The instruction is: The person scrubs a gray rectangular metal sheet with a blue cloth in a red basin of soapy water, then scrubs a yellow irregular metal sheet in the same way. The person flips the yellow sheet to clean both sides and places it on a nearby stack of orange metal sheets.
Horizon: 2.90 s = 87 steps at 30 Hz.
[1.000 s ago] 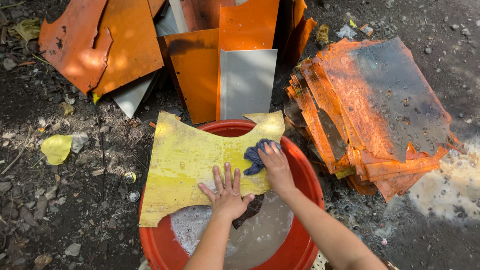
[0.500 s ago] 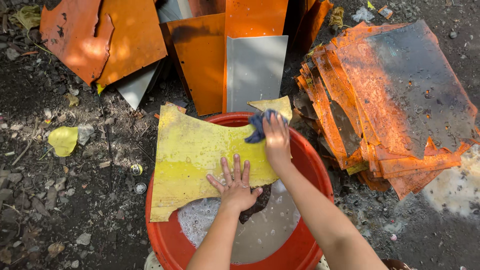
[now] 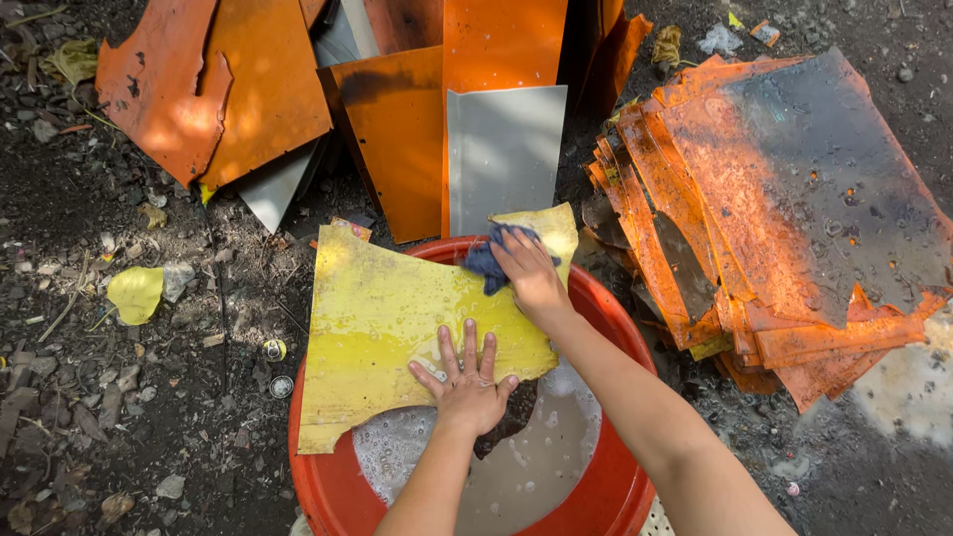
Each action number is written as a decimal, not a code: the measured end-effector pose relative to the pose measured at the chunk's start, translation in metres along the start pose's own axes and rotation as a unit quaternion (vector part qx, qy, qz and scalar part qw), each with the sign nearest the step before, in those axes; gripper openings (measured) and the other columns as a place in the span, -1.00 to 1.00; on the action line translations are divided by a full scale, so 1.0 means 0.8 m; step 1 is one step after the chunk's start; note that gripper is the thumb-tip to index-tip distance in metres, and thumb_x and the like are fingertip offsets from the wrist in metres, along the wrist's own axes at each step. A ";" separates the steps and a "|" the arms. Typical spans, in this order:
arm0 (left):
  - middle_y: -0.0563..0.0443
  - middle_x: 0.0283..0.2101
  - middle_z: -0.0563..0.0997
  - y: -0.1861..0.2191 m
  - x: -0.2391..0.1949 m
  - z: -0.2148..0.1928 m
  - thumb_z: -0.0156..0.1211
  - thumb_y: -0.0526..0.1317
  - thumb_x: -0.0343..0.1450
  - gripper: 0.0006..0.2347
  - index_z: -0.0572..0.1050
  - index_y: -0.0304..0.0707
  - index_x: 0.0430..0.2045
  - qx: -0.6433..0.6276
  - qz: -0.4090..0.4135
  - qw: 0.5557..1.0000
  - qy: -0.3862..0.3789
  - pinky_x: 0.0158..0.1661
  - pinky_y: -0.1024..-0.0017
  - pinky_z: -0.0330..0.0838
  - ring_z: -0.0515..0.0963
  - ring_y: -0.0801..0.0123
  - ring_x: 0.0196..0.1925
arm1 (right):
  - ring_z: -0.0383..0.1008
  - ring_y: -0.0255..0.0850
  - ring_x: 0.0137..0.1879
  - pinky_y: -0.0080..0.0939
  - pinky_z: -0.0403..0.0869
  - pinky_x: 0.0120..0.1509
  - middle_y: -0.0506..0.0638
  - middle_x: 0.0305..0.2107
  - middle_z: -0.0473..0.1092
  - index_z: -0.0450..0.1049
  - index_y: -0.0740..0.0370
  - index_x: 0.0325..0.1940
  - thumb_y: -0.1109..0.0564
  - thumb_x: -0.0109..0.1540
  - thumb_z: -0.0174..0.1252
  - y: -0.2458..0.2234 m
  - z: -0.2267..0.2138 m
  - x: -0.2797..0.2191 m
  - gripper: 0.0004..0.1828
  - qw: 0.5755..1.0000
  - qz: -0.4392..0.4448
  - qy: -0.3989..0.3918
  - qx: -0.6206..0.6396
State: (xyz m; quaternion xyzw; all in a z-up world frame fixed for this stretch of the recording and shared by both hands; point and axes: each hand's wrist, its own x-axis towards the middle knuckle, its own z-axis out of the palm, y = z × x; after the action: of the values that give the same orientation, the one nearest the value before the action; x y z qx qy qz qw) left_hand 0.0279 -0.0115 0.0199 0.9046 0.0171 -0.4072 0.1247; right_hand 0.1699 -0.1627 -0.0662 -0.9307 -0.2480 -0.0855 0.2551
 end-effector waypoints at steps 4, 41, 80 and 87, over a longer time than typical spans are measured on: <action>0.16 0.56 -0.59 -0.006 -0.009 0.022 -0.32 0.23 0.50 -0.35 -0.24 0.14 0.50 -0.010 0.012 1.000 0.017 0.17 -0.64 -0.78 -0.76 -0.03 0.52 | 0.11 0.12 0.54 0.21 0.06 0.59 0.22 0.38 0.23 0.42 0.19 0.35 0.48 0.17 -0.05 0.049 -0.015 -0.023 -0.34 1.000 0.014 -0.005 -0.002; 0.04 0.41 0.26 -0.191 -0.018 0.092 0.09 -0.34 0.33 -0.40 0.22 -0.01 0.36 0.306 0.261 0.814 0.419 0.34 -0.23 0.00 0.18 0.06 0.46 | 0.47 -0.10 -0.18 -0.07 0.39 -0.26 0.05 -0.11 0.49 0.35 0.13 0.18 0.02 0.48 -0.36 -0.041 -0.013 -0.318 -0.61 0.481 0.481 0.256 0.687; -0.05 0.20 0.50 -0.123 0.110 -0.077 0.23 -0.22 0.40 -0.61 0.48 -0.03 0.16 -0.100 0.062 0.917 0.382 0.34 -0.11 0.04 0.40 0.09 0.31 | -0.03 0.31 0.48 0.37 0.23 0.43 0.15 0.37 0.04 0.37 0.01 0.24 0.04 0.19 0.19 -0.118 0.067 -0.381 -0.49 0.865 0.246 -0.437 -0.031; -0.17 0.47 0.12 -0.101 0.009 0.053 0.31 -0.14 0.36 -0.42 0.30 -0.19 0.30 -0.089 0.155 0.928 0.326 0.39 -0.15 -0.16 0.00 0.00 0.54 | 0.56 -0.02 0.00 0.04 0.55 0.14 0.17 -0.13 0.56 0.51 0.19 -0.03 0.21 0.06 0.35 -0.070 0.003 -0.342 -0.61 0.795 0.216 -0.474 0.311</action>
State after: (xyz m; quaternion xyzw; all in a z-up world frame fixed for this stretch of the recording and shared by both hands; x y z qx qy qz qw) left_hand -0.0088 0.0561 -0.0295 0.9641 -0.0475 -0.0619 0.2538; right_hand -0.0945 -0.2340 -0.1220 -0.7546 -0.1438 0.5054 0.3929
